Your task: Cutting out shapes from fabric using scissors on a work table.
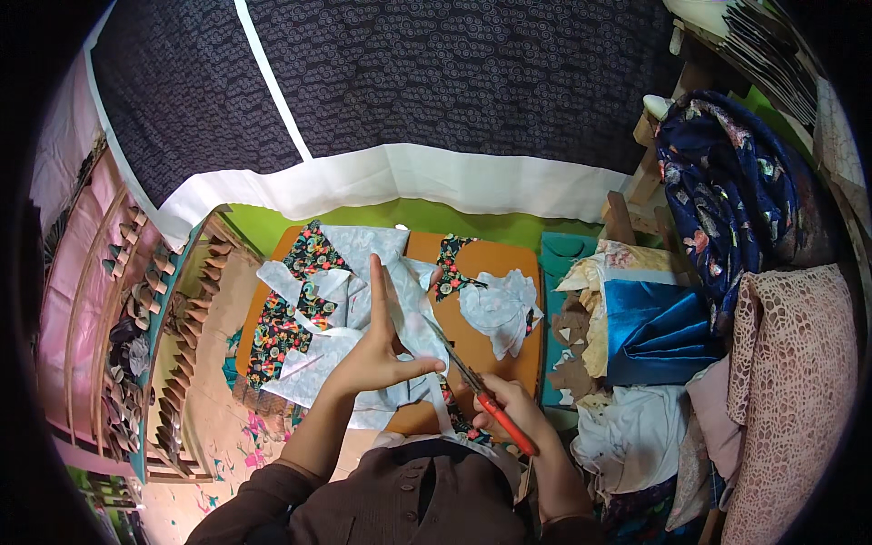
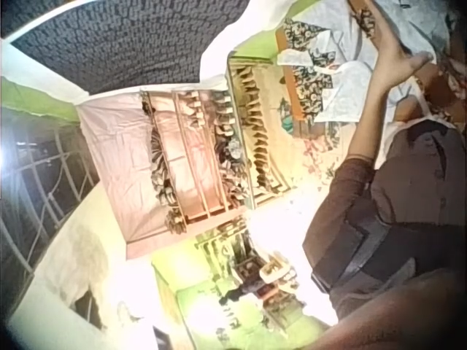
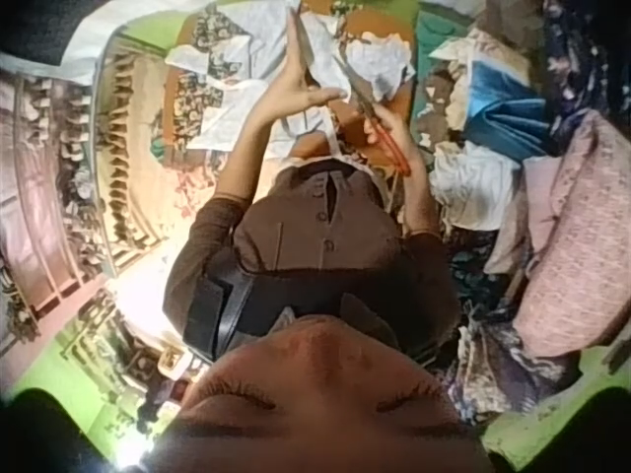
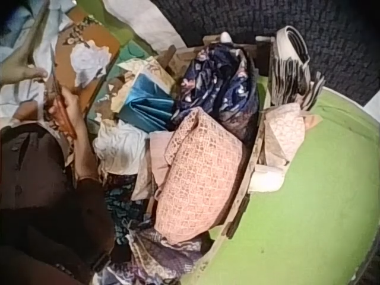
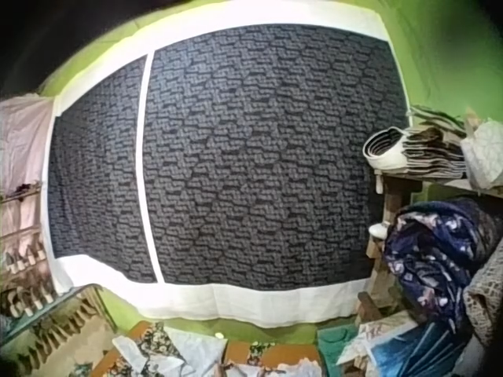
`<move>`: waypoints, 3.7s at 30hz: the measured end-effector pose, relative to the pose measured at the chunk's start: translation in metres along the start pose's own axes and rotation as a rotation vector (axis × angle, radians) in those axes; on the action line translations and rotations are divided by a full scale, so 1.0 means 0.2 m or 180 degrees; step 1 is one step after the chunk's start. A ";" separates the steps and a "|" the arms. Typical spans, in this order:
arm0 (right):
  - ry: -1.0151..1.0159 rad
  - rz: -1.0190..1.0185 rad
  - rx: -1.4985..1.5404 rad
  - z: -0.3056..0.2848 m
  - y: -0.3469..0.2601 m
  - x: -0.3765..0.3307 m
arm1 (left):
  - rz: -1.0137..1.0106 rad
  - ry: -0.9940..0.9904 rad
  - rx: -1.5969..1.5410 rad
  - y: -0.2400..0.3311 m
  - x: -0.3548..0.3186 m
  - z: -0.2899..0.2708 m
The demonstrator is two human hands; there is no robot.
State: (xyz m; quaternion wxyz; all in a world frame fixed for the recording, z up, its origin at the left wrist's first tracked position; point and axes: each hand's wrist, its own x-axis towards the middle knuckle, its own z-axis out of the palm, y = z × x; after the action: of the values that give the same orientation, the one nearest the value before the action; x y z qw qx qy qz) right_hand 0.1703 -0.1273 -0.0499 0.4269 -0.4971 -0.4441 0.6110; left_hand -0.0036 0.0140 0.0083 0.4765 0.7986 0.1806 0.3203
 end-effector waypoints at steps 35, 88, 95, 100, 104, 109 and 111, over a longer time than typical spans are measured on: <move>-0.0108 0.0364 0.0091 -0.01 -0.05 -0.03 | -0.0757 0.0139 -0.0856 -0.03 -0.02 0.00; -0.0253 0.0113 0.0028 0.03 0.07 -0.02 | -0.0701 -0.0376 -0.0431 -0.07 -0.04 -0.01; -0.0220 0.0019 0.0055 0.02 0.10 -0.01 | -0.0424 -0.0351 0.0069 -0.11 -0.05 0.01; -0.0059 0.0225 0.0314 0.03 0.04 -0.01 | -0.1038 0.0077 -0.1708 -0.21 -0.11 0.04; -0.0003 0.0289 0.0238 0.01 0.03 -0.02 | -0.1082 0.0267 -0.1543 -0.24 -0.11 0.05; 0.0038 0.0125 -0.0139 0.00 0.06 -0.01 | -0.1227 0.0433 -0.1328 -0.20 -0.09 0.11; 0.0063 0.0133 -0.0276 0.01 0.06 -0.01 | -0.1214 0.0593 -0.1345 -0.19 -0.09 0.13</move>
State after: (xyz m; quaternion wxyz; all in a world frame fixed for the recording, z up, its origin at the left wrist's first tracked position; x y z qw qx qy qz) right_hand 0.1675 -0.1326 -0.0611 0.3965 -0.5304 -0.4554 0.5950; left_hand 0.0011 0.0052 -0.0405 0.6651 0.6006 0.2996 0.3274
